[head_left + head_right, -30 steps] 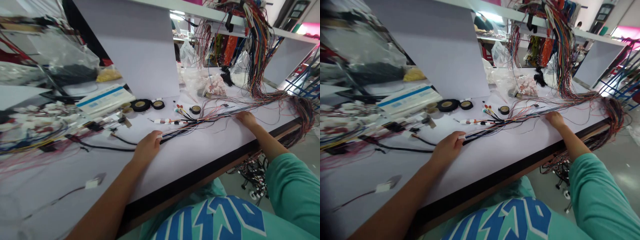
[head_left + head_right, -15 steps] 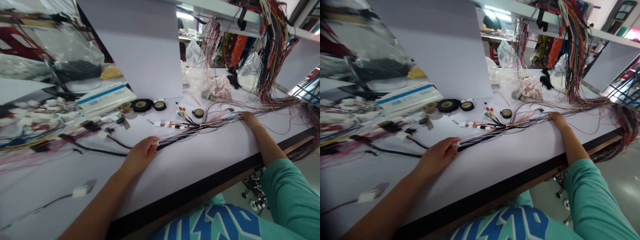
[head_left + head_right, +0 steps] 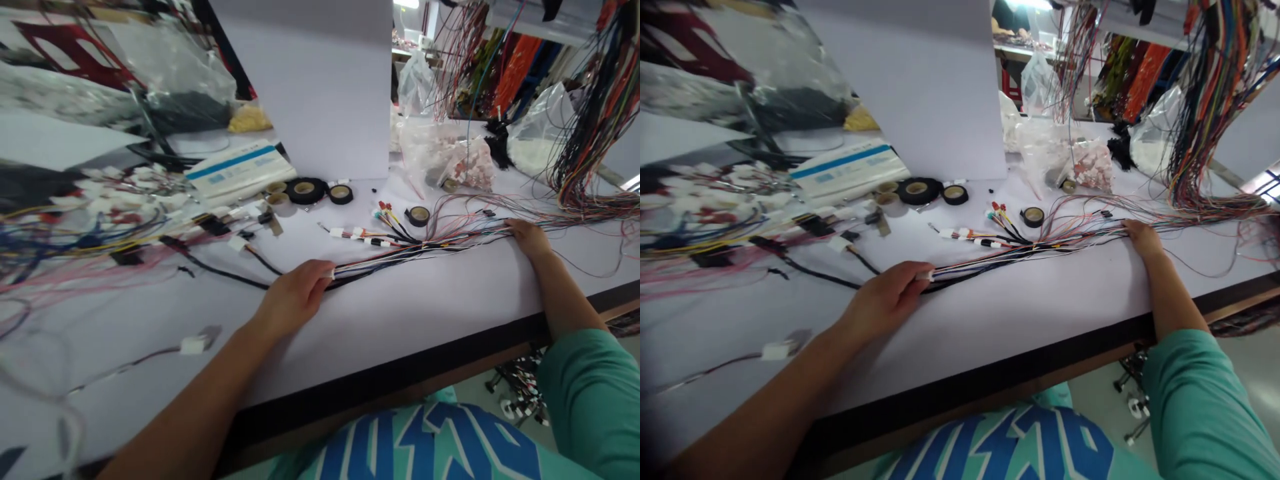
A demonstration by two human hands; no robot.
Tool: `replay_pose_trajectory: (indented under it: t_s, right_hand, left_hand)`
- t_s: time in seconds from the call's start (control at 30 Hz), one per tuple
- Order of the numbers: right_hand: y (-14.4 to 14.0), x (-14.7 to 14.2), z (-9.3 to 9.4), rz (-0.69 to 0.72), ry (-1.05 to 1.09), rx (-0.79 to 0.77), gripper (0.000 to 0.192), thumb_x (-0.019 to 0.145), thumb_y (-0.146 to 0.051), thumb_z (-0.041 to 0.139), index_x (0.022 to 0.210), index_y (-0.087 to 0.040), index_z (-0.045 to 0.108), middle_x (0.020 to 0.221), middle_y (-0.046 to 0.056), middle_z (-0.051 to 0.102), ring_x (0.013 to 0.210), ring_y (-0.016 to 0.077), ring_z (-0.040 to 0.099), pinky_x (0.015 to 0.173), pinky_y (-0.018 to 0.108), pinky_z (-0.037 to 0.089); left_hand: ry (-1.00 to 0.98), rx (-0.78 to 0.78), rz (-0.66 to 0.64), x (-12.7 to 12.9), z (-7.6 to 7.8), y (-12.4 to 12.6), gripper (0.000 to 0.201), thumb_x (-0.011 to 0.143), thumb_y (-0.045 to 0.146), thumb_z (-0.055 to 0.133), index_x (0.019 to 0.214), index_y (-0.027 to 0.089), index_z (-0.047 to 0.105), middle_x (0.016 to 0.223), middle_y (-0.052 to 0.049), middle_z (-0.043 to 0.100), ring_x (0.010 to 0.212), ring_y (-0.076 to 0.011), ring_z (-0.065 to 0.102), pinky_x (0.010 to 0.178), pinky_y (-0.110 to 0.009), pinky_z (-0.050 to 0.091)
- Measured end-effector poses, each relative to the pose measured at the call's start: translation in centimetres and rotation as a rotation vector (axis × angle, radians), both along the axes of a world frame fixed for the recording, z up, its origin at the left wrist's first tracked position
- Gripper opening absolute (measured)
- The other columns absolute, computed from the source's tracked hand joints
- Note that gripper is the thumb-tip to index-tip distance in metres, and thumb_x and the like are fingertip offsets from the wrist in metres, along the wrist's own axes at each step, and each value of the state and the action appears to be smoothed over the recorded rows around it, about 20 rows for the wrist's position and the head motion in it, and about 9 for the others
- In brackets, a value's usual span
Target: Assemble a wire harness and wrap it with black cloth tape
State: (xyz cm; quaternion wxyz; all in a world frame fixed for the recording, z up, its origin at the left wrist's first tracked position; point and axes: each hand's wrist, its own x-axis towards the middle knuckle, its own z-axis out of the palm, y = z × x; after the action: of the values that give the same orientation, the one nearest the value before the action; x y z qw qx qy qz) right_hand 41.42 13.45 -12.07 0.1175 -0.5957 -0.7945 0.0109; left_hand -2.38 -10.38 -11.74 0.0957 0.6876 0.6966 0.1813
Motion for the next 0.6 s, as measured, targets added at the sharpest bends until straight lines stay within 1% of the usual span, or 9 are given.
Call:
replay_pose_trajectory:
  t_s: [0.07, 0.2, 0.3, 0.43, 0.6]
  right_hand:
    - [-0.1, -0.1, 0.2, -0.041, 0.049, -0.013, 0.029, 0.079, -0.015, 0.047, 0.102, -0.017, 0.065, 0.114, 0.01, 0.063, 0.109, 0.0223, 0.056, 0.094, 0.032, 0.041]
    - [-0.4, -0.4, 0.7, -0.059, 0.093, -0.011, 0.027, 0.079, -0.014, 0.048, 0.1, -0.017, 0.065, 0.114, 0.011, 0.063, 0.109, 0.0214, 0.056, 0.094, 0.031, 0.04]
    - [-0.4, -0.4, 1.0, -0.066, 0.114, 0.005, 0.027, 0.078, -0.012, 0.048, 0.097, -0.018, 0.066, 0.111, 0.011, 0.064, 0.107, 0.0214, 0.057, 0.092, 0.032, 0.041]
    - [0.1, -0.3, 1.2, -0.076, 0.127, 0.02, 0.024, 0.077, -0.013, 0.049, 0.089, -0.021, 0.068, 0.106, 0.01, 0.066, 0.102, 0.0224, 0.058, 0.087, 0.036, 0.043]
    - [0.4, -0.5, 1.3, -0.076, 0.117, 0.051, 0.018, 0.075, -0.012, 0.053, 0.083, -0.019, 0.068, 0.102, 0.014, 0.067, 0.094, 0.0218, 0.06, 0.081, 0.035, 0.043]
  left_hand:
    - [0.031, 0.008, 0.013, 0.2, 0.0, 0.0, 0.033, 0.081, 0.03, 0.029, 0.098, 0.02, 0.056, 0.097, -0.008, 0.066, 0.09, -0.0207, 0.061, 0.077, -0.029, 0.048]
    - [0.088, -0.063, 0.012, 0.6, 0.0, 0.6, 0.033, 0.081, 0.024, 0.03, 0.1, 0.019, 0.056, 0.099, -0.008, 0.065, 0.087, -0.021, 0.061, 0.074, -0.03, 0.047]
    - [0.076, -0.091, 0.016, 0.8, 0.1, 1.1, 0.032, 0.081, 0.022, 0.031, 0.102, 0.018, 0.055, 0.102, -0.008, 0.064, 0.09, -0.0207, 0.061, 0.077, -0.031, 0.047]
    - [0.054, -0.142, 0.005, 1.2, 0.5, 1.6, 0.029, 0.081, 0.02, 0.033, 0.1, 0.018, 0.055, 0.102, -0.008, 0.063, 0.093, -0.021, 0.059, 0.08, -0.031, 0.045]
    - [0.062, -0.192, -0.045, 1.1, 0.8, 2.1, 0.028, 0.08, 0.018, 0.037, 0.101, 0.017, 0.054, 0.099, -0.009, 0.063, 0.091, -0.0218, 0.059, 0.078, -0.03, 0.042]
